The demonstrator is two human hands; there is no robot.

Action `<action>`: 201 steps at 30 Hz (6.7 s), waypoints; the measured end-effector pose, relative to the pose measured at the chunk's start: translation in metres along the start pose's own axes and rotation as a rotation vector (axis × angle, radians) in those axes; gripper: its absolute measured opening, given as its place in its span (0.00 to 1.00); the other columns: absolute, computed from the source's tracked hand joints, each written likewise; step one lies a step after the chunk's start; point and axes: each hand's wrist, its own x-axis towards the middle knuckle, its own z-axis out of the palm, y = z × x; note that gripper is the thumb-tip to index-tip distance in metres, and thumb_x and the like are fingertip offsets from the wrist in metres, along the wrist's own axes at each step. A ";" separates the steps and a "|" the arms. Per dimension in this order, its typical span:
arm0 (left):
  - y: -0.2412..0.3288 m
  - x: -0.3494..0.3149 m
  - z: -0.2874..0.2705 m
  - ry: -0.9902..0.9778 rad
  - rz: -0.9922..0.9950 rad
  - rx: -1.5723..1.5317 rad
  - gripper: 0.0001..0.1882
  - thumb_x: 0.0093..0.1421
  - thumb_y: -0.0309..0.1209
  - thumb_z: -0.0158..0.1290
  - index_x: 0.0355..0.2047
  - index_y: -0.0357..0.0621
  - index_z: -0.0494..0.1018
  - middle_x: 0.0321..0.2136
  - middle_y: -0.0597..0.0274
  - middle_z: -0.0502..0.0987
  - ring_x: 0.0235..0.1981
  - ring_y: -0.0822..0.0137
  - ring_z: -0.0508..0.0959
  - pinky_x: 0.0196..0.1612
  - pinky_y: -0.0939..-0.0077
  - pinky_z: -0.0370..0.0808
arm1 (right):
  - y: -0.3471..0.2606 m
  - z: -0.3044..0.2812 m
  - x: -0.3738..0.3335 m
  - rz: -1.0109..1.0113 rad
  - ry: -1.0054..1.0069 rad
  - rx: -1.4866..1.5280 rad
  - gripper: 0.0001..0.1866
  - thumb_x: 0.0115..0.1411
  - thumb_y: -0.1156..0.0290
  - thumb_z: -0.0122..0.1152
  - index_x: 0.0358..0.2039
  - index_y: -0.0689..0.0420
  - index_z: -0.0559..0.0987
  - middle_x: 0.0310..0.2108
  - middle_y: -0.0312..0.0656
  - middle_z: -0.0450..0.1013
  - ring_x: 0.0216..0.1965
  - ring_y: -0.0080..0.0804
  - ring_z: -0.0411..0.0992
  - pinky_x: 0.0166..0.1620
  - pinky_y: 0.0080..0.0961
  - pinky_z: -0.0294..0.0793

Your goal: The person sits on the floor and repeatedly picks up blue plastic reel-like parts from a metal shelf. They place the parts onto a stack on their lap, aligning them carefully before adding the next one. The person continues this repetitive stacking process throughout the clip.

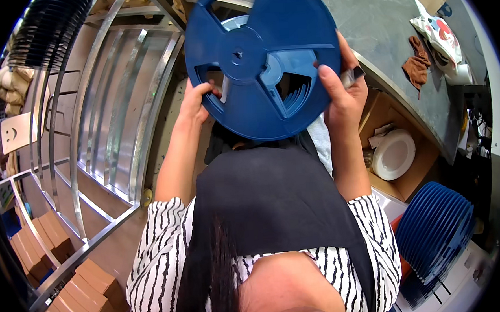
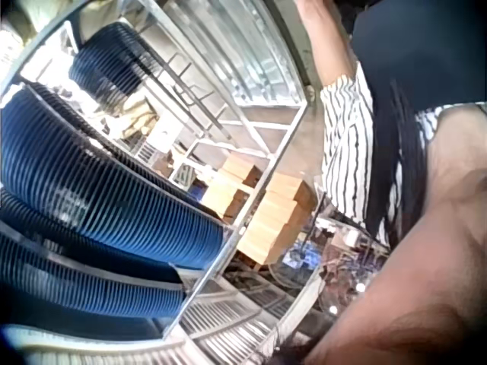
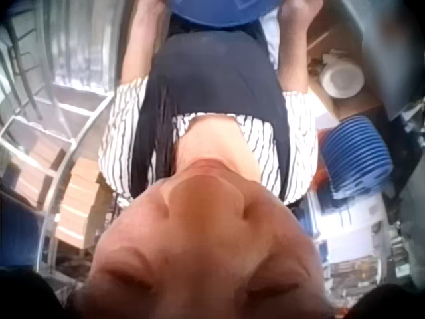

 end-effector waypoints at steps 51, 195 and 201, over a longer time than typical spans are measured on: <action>-0.003 -0.001 0.020 -0.011 -0.001 0.044 0.19 0.55 0.20 0.55 0.45 0.41 0.61 0.26 0.57 0.72 0.24 0.66 0.76 0.29 0.67 0.77 | -0.009 0.144 -0.064 -0.956 -1.293 -1.068 0.05 0.50 0.75 0.59 0.28 0.61 0.77 0.22 0.33 0.63 0.27 0.24 0.65 0.23 0.18 0.62; 0.020 -0.003 0.046 -0.120 0.258 0.398 0.07 0.54 0.23 0.56 0.33 0.36 0.74 0.26 0.56 0.77 0.26 0.65 0.79 0.31 0.72 0.78 | -0.031 0.107 -0.042 -0.477 -0.851 -0.763 0.13 0.50 0.76 0.61 0.37 0.54 0.71 0.31 0.40 0.69 0.34 0.38 0.70 0.34 0.29 0.72; -0.004 0.025 0.041 -0.051 0.450 0.528 0.03 0.50 0.18 0.54 0.26 0.35 0.72 0.21 0.55 0.75 0.20 0.64 0.77 0.26 0.73 0.76 | -0.021 0.120 -0.044 -0.690 -0.877 -0.893 0.10 0.46 0.76 0.62 0.30 0.53 0.74 0.27 0.35 0.69 0.28 0.31 0.69 0.30 0.23 0.71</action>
